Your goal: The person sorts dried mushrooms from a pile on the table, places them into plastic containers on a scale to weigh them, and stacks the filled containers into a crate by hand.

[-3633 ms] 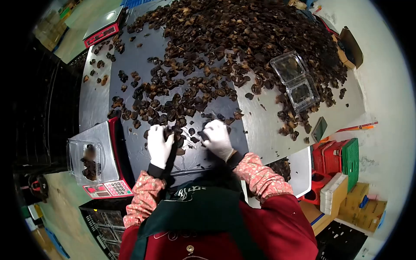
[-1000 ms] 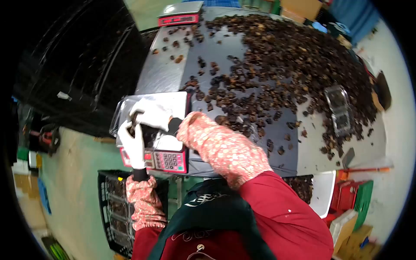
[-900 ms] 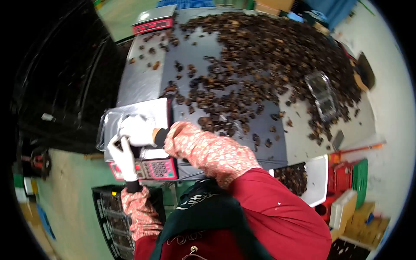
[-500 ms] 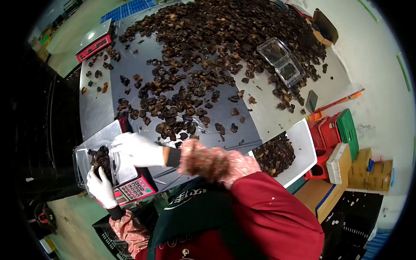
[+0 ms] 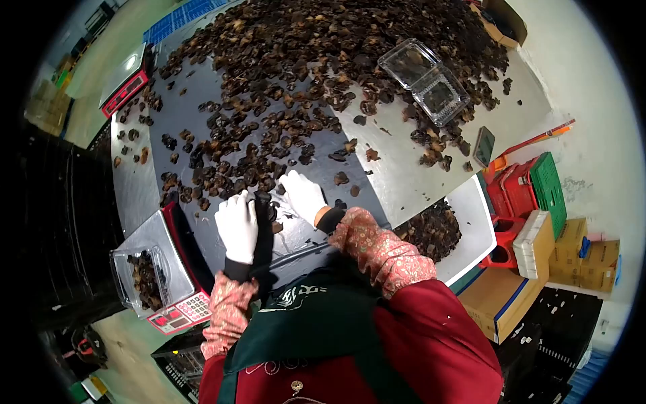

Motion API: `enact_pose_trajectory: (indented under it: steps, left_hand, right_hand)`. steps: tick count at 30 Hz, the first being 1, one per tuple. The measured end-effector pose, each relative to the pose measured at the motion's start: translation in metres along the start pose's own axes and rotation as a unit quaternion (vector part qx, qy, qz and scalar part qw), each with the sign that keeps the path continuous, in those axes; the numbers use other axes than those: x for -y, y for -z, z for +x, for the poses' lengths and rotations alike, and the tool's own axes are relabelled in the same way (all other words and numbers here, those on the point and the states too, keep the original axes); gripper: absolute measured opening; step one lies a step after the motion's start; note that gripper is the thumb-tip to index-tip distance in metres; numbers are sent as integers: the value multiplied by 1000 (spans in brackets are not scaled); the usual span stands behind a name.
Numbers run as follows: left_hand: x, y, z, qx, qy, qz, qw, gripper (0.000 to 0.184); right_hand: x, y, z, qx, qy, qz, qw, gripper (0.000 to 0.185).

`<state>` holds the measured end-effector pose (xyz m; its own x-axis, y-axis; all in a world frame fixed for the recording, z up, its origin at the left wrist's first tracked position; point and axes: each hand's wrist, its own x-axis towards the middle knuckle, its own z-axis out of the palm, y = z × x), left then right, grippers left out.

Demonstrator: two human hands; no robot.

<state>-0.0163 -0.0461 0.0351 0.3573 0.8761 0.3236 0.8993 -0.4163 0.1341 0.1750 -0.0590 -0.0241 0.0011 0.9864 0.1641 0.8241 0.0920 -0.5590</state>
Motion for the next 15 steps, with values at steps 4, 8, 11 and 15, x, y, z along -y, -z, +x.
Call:
enact_pose_trajectory:
  steps: [4,8,11,15]
  left_hand:
    - [-17,-43,25,108,32,91,989,36]
    - [-25,-44,26,99,16,69,993,28]
    - [-31,-37,24,56,3,26,998,22]
    - [-56,-28,20,20,97,-313,945,19]
  right_hand:
    - [-30,42,-13,-25,-45,193,980,24]
    - [-98,90,-27,-33,-108,275,955,29]
    - [-119,113,-19,-31,-125,248,960,35]
    - [-105,103,0,30,-94,75,992,53]
